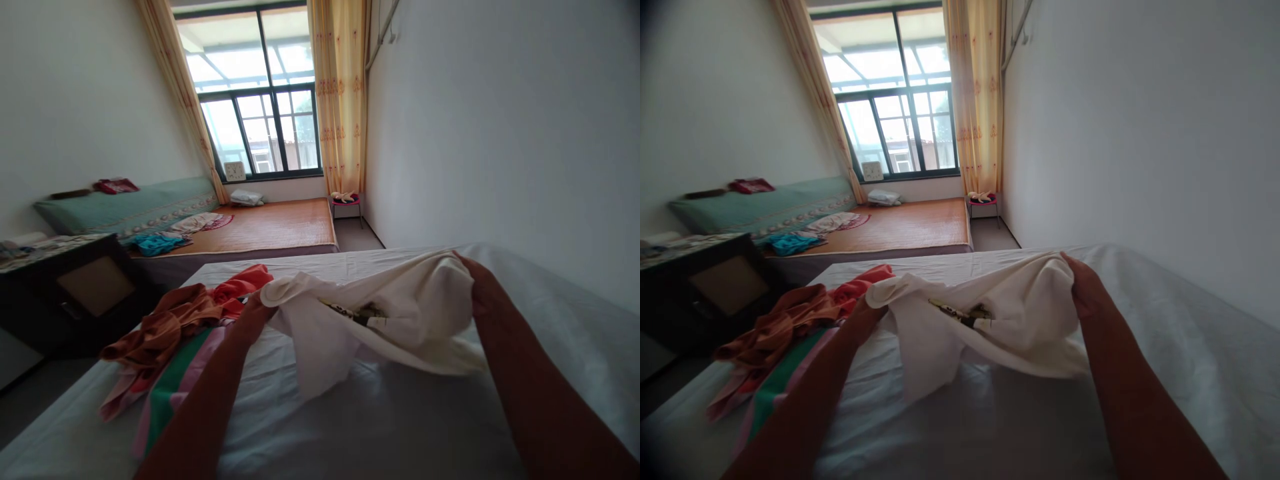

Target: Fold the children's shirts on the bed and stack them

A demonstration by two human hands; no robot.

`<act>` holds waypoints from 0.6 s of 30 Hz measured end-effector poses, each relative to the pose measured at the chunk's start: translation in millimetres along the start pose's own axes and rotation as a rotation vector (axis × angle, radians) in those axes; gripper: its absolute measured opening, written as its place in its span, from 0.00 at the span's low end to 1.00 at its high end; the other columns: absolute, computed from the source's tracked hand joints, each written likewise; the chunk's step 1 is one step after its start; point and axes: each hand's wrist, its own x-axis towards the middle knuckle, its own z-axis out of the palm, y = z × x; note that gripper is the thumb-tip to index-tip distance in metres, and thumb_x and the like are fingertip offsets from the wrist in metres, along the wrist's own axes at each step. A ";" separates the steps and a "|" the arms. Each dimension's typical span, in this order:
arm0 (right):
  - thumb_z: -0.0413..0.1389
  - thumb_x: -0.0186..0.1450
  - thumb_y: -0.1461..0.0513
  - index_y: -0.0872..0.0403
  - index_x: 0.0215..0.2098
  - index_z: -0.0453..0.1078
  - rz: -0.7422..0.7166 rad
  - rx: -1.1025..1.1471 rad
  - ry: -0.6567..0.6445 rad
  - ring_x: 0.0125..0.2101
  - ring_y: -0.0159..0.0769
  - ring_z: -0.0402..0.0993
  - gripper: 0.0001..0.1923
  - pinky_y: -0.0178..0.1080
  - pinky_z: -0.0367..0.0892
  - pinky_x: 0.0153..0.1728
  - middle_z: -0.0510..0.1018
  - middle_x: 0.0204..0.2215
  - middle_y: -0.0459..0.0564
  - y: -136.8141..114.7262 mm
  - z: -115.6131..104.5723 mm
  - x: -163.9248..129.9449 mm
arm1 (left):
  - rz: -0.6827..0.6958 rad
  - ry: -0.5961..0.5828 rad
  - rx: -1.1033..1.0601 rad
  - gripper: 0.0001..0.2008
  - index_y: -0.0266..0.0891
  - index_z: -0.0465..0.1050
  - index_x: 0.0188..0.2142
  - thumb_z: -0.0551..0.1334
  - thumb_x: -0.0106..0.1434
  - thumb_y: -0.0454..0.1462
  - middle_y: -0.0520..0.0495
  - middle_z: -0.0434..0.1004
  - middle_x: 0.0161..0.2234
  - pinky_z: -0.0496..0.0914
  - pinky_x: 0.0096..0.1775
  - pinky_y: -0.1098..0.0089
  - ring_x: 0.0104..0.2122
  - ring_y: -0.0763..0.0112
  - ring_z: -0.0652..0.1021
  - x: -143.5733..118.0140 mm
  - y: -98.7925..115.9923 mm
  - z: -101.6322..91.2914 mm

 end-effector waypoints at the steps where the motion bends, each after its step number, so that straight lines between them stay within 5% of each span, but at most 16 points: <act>1: 0.57 0.58 0.51 0.52 0.31 0.69 0.026 0.026 0.030 0.22 0.37 0.73 0.13 0.38 0.71 0.24 0.74 0.20 0.45 2.4 -3.4 2.9 | 0.007 0.053 -0.015 0.25 0.36 0.74 0.45 0.68 0.49 0.46 0.48 0.77 0.27 0.67 0.29 0.73 0.27 0.70 0.74 1.8 -3.7 1.1; 6: 0.58 0.54 0.58 0.50 0.32 0.66 -0.014 0.029 0.312 0.25 0.35 0.73 0.08 0.39 0.74 0.28 0.74 0.23 0.44 34.9 -30.2 23.7 | -0.021 0.332 0.048 0.24 0.38 0.73 0.47 0.65 0.53 0.48 0.53 0.74 0.26 0.66 0.27 0.76 0.24 0.75 0.71 7.7 -13.7 3.7; 8: 0.59 0.52 0.60 0.49 0.35 0.65 -0.048 -0.063 0.434 0.28 0.34 0.74 0.12 0.41 0.75 0.33 0.75 0.26 0.44 48.7 -43.6 31.1 | -0.039 0.250 0.114 0.23 0.37 0.74 0.45 0.66 0.52 0.47 0.52 0.74 0.26 0.65 0.27 0.76 0.24 0.75 0.71 5.7 -10.5 0.0; 13: 0.57 0.52 0.59 0.52 0.45 0.64 -0.318 -0.717 0.494 0.47 0.46 0.70 0.22 0.51 0.65 0.51 0.74 0.45 0.56 65.6 -62.8 43.5 | -0.184 -0.291 0.282 0.19 0.36 0.77 0.40 0.66 0.52 0.46 0.45 0.79 0.33 0.69 0.35 0.71 0.32 0.67 0.76 -4.4 6.5 -8.9; 15: 0.54 0.54 0.58 0.54 0.49 0.64 -0.422 -0.985 0.410 0.51 0.49 0.67 0.23 0.52 0.61 0.54 0.72 0.49 0.58 68.3 -62.7 45.9 | -0.176 -0.318 0.375 0.20 0.36 0.76 0.42 0.61 0.57 0.47 0.45 0.79 0.29 0.70 0.35 0.69 0.31 0.66 0.77 -4.5 8.6 -9.1; 18: 0.52 0.57 0.56 0.55 0.53 0.62 -0.377 -1.188 0.284 0.53 0.51 0.66 0.26 0.52 0.61 0.53 0.71 0.52 0.60 78.8 -60.0 47.2 | -0.069 -0.150 0.563 0.21 0.34 0.76 0.42 0.56 0.59 0.49 0.45 0.78 0.25 0.70 0.34 0.67 0.28 0.65 0.77 2.9 2.5 -6.5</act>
